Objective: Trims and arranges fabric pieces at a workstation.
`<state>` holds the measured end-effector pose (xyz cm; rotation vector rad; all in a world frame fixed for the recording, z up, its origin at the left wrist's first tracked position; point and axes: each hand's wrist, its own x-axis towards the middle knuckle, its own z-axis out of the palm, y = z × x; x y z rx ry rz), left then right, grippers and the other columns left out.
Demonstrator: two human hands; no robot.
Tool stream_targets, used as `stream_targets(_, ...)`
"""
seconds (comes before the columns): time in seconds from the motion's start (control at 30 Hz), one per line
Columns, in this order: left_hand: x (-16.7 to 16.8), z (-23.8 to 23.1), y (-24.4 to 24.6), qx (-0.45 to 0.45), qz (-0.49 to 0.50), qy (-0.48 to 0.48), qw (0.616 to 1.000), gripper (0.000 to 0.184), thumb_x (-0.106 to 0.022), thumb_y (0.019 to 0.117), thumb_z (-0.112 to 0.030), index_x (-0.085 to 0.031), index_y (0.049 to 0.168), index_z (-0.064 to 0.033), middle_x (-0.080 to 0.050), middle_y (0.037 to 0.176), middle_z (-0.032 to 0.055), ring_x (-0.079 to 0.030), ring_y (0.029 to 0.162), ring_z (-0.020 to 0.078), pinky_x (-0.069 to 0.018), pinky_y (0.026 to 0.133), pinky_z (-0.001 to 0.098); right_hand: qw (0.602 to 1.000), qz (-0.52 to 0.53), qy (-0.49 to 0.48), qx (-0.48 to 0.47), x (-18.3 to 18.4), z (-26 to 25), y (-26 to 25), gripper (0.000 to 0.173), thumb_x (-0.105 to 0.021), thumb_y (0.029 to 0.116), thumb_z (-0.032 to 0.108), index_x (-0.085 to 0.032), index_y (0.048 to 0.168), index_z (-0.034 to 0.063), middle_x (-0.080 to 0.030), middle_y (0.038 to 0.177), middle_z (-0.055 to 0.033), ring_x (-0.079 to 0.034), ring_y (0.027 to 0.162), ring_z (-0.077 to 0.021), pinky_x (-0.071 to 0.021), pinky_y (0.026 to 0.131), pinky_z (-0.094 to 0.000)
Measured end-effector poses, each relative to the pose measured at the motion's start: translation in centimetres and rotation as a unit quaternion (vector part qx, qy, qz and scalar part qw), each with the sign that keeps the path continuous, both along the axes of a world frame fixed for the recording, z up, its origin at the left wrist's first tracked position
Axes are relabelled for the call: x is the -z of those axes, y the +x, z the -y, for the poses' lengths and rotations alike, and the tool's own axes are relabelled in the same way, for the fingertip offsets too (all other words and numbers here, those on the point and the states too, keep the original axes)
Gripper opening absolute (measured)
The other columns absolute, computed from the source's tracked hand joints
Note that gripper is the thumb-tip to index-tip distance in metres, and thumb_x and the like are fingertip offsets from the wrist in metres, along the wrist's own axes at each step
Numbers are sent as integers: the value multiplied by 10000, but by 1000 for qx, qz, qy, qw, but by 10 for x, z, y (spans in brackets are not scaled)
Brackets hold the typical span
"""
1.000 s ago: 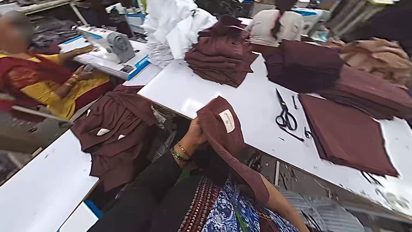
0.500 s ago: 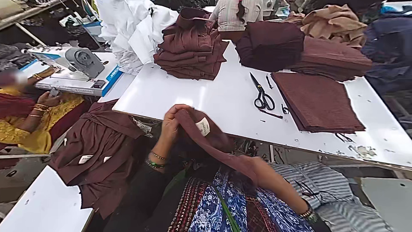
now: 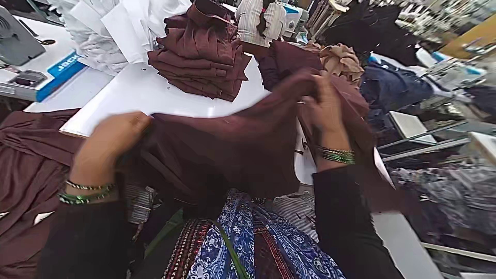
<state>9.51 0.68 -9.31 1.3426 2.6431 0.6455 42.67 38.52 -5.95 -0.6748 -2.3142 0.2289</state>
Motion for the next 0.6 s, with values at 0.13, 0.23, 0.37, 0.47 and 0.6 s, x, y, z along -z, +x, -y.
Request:
stream_targets(0.13,-20,-28,-31,13,4,59,998,373,-522,1080,-244,-647,1245,66,-652,1193,341,-618,1137,539,-426,961,750,985,45,-54,-156,28,24,-67,689,-623,949,353,-452,1502,-20,-357,1609,-239,-298,1520,-385,-280,1214,-561)
stream_targets(0.23,9,-106,7,322,65,48,943,279,-503,1064,-147,-740,1113,-9,-744,1040,176,-715,998,330,-529,926,573,976,131,-164,-52,62,30,-45,373,-511,1036,141,-621,1338,-47,-563,1439,-254,-478,1410,-380,-345,1194,-504)
stream_targets(0.37,76,-215,49,374,38,-76,924,466,-519,1076,-339,-595,1393,-6,-576,1433,220,-511,1375,388,-374,1126,594,900,286,-267,194,99,16,-19,366,-447,1031,26,-570,1368,-49,-530,1425,-294,-502,1361,-398,-386,1147,-502)
stream_targets(0.47,128,-230,47,315,-12,-89,945,820,-452,1021,-616,-323,1603,-52,-218,1690,202,-174,1575,380,-122,1238,623,909,221,-254,245,121,28,-4,401,-571,997,76,-559,1374,-61,-584,1336,-303,-560,1273,-427,-424,1096,-532)
stream_targets(0.6,133,-175,53,400,-27,-120,908,916,-437,980,-701,-263,1629,-77,-140,1716,168,-102,1594,343,-63,1249,599,849,283,-344,283,107,51,0,584,-739,946,333,-561,1343,-57,-650,1204,-268,-621,1138,-397,-456,1009,-561)
